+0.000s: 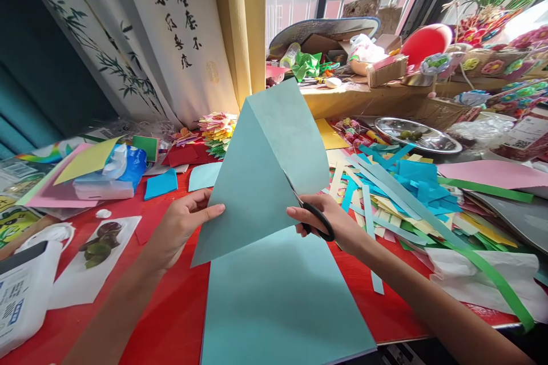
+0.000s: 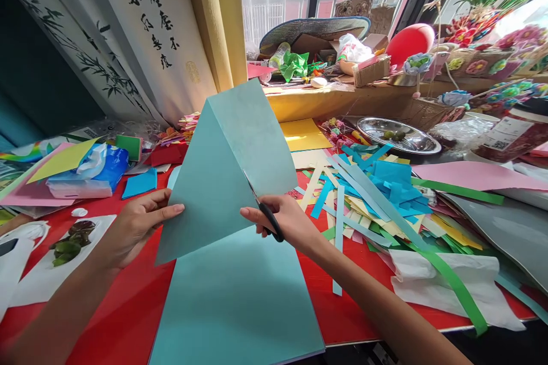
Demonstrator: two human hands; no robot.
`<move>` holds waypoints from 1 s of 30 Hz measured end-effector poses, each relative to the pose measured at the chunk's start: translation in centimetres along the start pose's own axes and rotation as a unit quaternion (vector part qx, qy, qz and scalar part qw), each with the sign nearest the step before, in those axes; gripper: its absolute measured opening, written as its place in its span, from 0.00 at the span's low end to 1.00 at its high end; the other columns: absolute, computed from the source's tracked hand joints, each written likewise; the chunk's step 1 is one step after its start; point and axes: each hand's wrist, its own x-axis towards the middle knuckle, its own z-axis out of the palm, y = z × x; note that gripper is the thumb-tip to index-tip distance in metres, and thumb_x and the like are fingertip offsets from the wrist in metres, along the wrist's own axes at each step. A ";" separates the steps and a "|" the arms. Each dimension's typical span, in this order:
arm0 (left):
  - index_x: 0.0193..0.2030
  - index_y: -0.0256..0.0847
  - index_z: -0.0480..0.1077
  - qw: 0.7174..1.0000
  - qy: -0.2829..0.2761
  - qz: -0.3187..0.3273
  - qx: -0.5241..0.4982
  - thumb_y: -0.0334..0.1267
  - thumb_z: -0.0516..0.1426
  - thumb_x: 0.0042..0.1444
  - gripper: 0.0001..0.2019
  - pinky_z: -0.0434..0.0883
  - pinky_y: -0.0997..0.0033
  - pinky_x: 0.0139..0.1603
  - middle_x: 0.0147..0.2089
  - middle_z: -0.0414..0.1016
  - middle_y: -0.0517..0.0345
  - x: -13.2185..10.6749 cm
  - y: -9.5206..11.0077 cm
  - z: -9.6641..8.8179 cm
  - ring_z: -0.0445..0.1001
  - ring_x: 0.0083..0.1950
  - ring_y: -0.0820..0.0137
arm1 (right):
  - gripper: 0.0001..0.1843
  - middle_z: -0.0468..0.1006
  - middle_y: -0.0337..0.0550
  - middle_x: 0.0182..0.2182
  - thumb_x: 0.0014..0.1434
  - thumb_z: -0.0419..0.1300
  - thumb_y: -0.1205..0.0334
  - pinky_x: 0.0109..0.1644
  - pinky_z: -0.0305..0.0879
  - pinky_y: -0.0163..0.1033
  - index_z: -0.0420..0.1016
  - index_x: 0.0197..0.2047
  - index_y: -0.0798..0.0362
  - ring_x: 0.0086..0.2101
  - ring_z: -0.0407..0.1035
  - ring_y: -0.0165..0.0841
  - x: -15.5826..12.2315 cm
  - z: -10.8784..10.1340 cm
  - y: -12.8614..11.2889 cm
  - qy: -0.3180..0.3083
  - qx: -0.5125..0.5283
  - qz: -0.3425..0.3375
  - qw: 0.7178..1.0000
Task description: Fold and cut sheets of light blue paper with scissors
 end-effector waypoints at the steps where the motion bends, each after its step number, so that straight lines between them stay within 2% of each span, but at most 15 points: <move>1: 0.46 0.45 0.70 1.000 -0.020 -0.015 -0.008 0.40 0.62 0.45 0.18 0.73 0.77 0.36 0.45 0.75 0.57 0.0 0.1 0.0 0.74 0.41 0.68 | 0.17 0.68 0.36 0.18 0.51 0.58 0.52 0.22 0.52 0.29 0.61 0.20 0.54 0.21 0.63 0.25 0.0 0.1 0.0 -0.010 -0.002 0.005 1.000; 5: 0.52 0.46 0.65 0.995 -0.067 -0.054 -0.048 0.39 0.61 0.46 0.24 0.75 0.69 0.35 0.46 0.75 0.53 0.0 0.2 0.1 0.75 0.41 0.62 | 0.16 0.67 0.36 0.18 0.49 0.60 0.52 0.25 0.56 0.30 0.61 0.21 0.54 0.24 0.65 0.27 -0.4 0.6 -0.2 -0.066 -0.010 0.029 0.997; 10: 0.49 0.43 0.67 0.996 -0.034 -0.042 -0.065 0.37 0.61 0.46 0.21 0.76 0.66 0.35 0.44 0.76 0.53 0.0 0.0 0.4 0.76 0.40 0.62 | 0.17 0.66 0.36 0.19 0.49 0.59 0.50 0.26 0.56 0.31 0.61 0.22 0.54 0.25 0.65 0.28 -0.8 1.3 -0.2 -0.103 -0.018 0.044 0.994; 17: 0.38 0.38 0.71 0.998 0.026 -0.021 -0.058 0.37 0.63 0.43 0.14 0.76 0.67 0.34 0.38 0.78 0.54 -0.1 -0.1 0.7 0.76 0.38 0.61 | 0.20 0.68 0.37 0.18 0.48 0.58 0.46 0.25 0.55 0.32 0.62 0.21 0.54 0.23 0.63 0.27 -0.5 1.6 -0.2 -0.088 -0.028 0.066 0.993; 24: 0.37 0.38 0.72 0.998 0.026 -0.025 -0.058 0.36 0.63 0.43 0.12 0.76 0.67 0.34 0.37 0.78 0.54 -0.3 0.1 0.7 0.77 0.38 0.62 | 0.19 0.66 0.36 0.18 0.47 0.59 0.47 0.24 0.54 0.31 0.61 0.21 0.54 0.23 0.64 0.28 -0.6 1.8 -0.3 -0.078 0.002 0.079 0.994; 30: 0.36 0.37 0.72 0.998 0.029 -0.017 -0.053 0.37 0.63 0.42 0.12 0.76 0.67 0.33 0.36 0.78 0.54 -0.2 -0.2 0.7 0.77 0.36 0.62 | 0.20 0.68 0.37 0.18 0.48 0.59 0.47 0.24 0.54 0.31 0.62 0.20 0.54 0.22 0.64 0.27 -0.5 1.9 -0.2 -0.071 -0.013 0.068 0.995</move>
